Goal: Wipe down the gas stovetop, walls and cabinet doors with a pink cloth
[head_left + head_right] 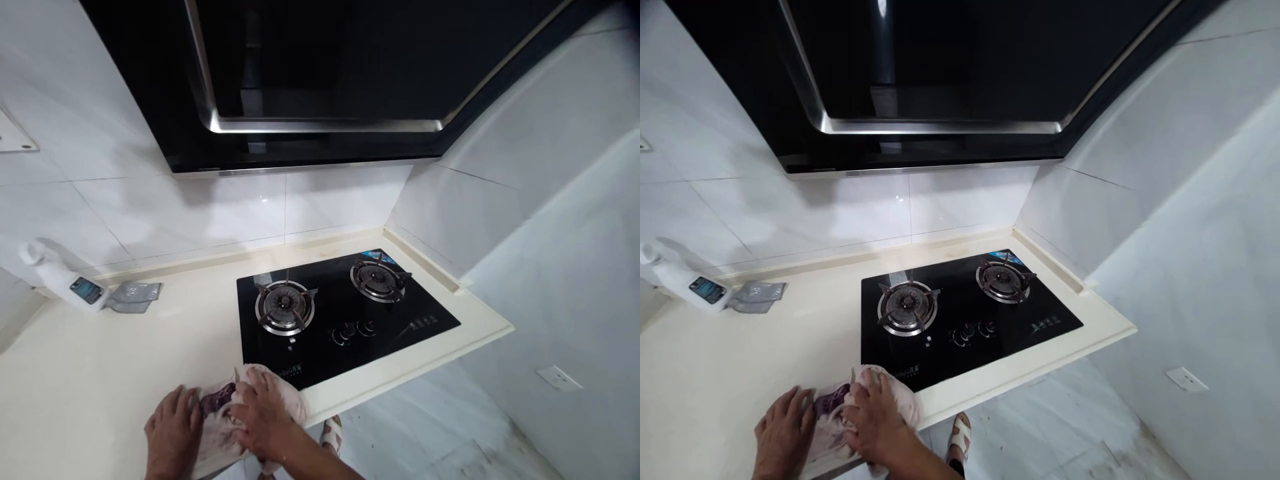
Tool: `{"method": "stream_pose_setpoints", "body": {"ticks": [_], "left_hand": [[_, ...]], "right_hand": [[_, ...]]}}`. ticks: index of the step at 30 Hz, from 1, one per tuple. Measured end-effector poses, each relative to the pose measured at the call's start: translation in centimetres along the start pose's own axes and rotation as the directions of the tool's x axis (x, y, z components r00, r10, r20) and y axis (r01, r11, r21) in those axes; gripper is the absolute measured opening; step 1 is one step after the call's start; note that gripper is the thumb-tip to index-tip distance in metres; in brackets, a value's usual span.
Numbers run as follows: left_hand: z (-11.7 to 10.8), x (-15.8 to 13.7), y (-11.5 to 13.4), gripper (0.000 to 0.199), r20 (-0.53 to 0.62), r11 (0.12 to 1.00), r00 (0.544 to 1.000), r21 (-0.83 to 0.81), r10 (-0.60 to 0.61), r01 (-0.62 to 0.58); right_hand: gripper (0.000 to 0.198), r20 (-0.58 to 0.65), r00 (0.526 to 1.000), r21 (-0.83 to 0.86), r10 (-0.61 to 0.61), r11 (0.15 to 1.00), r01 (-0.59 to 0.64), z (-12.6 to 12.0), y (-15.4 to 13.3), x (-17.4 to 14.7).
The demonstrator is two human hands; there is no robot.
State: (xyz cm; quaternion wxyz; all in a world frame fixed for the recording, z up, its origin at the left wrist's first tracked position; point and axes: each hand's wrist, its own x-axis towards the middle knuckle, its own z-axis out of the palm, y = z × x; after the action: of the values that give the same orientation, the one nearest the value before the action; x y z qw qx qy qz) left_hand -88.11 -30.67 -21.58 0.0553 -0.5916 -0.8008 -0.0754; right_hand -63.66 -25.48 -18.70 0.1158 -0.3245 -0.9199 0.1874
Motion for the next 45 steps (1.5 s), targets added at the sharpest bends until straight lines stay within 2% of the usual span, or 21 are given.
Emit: {"method": "stream_pose_setpoints", "body": {"ticks": [1,3,4,6,9,11,14,15,16,17,18,19,22,24,26,28,31,35,37,40,45], "left_hand": [[-0.1,0.0,0.0,0.043,0.013,1.0,1.0,0.001,-0.007,0.007],[-0.2,0.2,0.1,0.043,0.036,1.0,0.999,-0.001,-0.019,0.019],[-0.3,0.2,0.1,0.043,0.044,1.0,0.999,-0.002,-0.022,0.022],[-0.4,0.3,0.3,0.043,0.048,1.0,0.998,0.001,-0.026,0.026],[-0.3,0.5,0.4,0.043,0.037,0.999,0.999,0.023,-0.027,0.026],[-0.2,0.5,0.5,0.043,0.033,0.999,0.999,0.034,-0.023,0.022],[0.1,0.5,0.5,0.043,0.018,0.999,1.0,0.042,-0.019,0.018],[0.1,0.4,0.4,0.043,0.011,0.999,1.0,0.044,-0.016,0.016],[0.1,0.4,0.5,0.043,0.005,0.999,1.0,0.045,-0.014,0.014],[0.1,0.4,0.5,0.043,0.002,0.999,1.0,0.045,-0.01,0.01],[0.1,0.4,0.6,0.043,-0.001,0.999,1.0,0.045,-0.008,0.008],[0.0,0.4,0.7,0.043,-0.001,0.999,1.0,0.045,-0.005,0.005],[-0.5,0.4,1.1,0.044,0.012,0.999,1.0,0.039,-0.003,0.003],[-0.7,0.4,1.2,0.045,0.026,1.0,1.0,0.03,-0.005,0.005],[-0.9,0.5,1.3,0.045,0.03,1.0,0.999,0.023,-0.012,0.012],[-0.8,0.5,1.1,0.044,0.028,1.0,1.0,0.016,-0.015,0.014],[-0.6,0.6,0.7,0.043,0.02,1.0,1.0,0.015,-0.005,0.005],[-0.4,0.7,0.3,0.046,0.018,1.0,1.0,-0.014,-0.019,0.02],[-0.3,0.8,0.3,0.049,0.03,0.997,0.998,-0.057,-0.051,0.053],[-0.6,1.0,1.3,0.052,-0.004,0.985,0.991,-0.112,-0.132,0.131],[-0.7,1.1,7.2,0.043,-0.11,0.934,0.957,-0.272,-0.268,0.23]], "right_hand": [[0.045,0.009,1.0,0.012,0.021,1.0,-0.021,-0.4,1.3,-0.9],[0.044,0.0,0.983,0.01,0.182,0.983,-0.182,-1.5,5.3,-3.5],[0.044,-0.031,0.958,-0.012,0.285,0.958,-0.285,-2.2,7.8,-5.2],[0.042,-0.165,0.859,-0.092,0.485,0.859,-0.504,-3.8,13.2,-9.0],[0.039,-0.402,0.649,-0.186,0.646,0.637,-0.748,-6.4,20.6,-14.6],[0.039,-0.499,0.482,-0.153,0.72,0.475,-0.867,-8.0,24.2,-17.2],[0.046,-0.54,0.19,0.017,0.82,0.237,-0.971,-9.4,26.7,-18.7],[0.048,-0.529,0.116,0.07,0.84,0.18,-0.981,-9.4,26.6,-18.6],[0.049,-0.515,0.076,0.102,0.854,0.15,-0.983,-9.2,26.1,-18.2],[0.048,-0.496,0.083,0.104,0.864,0.154,-0.983,-8.7,25.0,-17.6],[0.047,-0.475,0.128,0.081,0.871,0.188,-0.979,-8.0,23.4,-16.7],[0.046,-0.451,0.203,0.042,0.869,0.248,-0.968,-7.1,21.3,-15.7],[0.046,-0.324,0.513,-0.054,0.795,0.525,-0.849,-4.2,13.2,-11.5],[0.055,-0.152,0.737,-0.068,0.659,0.737,-0.673,-2.3,7.3,-8.3],[0.06,-0.002,0.888,-0.043,0.459,0.887,-0.459,-0.8,2.2,-5.3],[0.054,0.021,0.984,-0.043,0.174,0.984,-0.173,0.2,-1.3,-2.9],[0.05,-0.036,0.99,-0.127,-0.136,0.983,0.13,0.5,-3.0,-1.3],[0.046,-0.058,0.98,-0.139,-0.19,0.974,0.181,-0.6,0.4,-3.1],[0.044,-0.053,0.994,-0.081,-0.093,0.993,0.088,-1.5,3.6,-5.4],[0.048,-0.044,0.986,0.002,0.162,0.987,-0.162,-3.3,9.5,-9.8],[0.048,-0.162,0.865,-0.034,0.474,0.874,-0.485,-7.3,20.0,-17.0]]}}
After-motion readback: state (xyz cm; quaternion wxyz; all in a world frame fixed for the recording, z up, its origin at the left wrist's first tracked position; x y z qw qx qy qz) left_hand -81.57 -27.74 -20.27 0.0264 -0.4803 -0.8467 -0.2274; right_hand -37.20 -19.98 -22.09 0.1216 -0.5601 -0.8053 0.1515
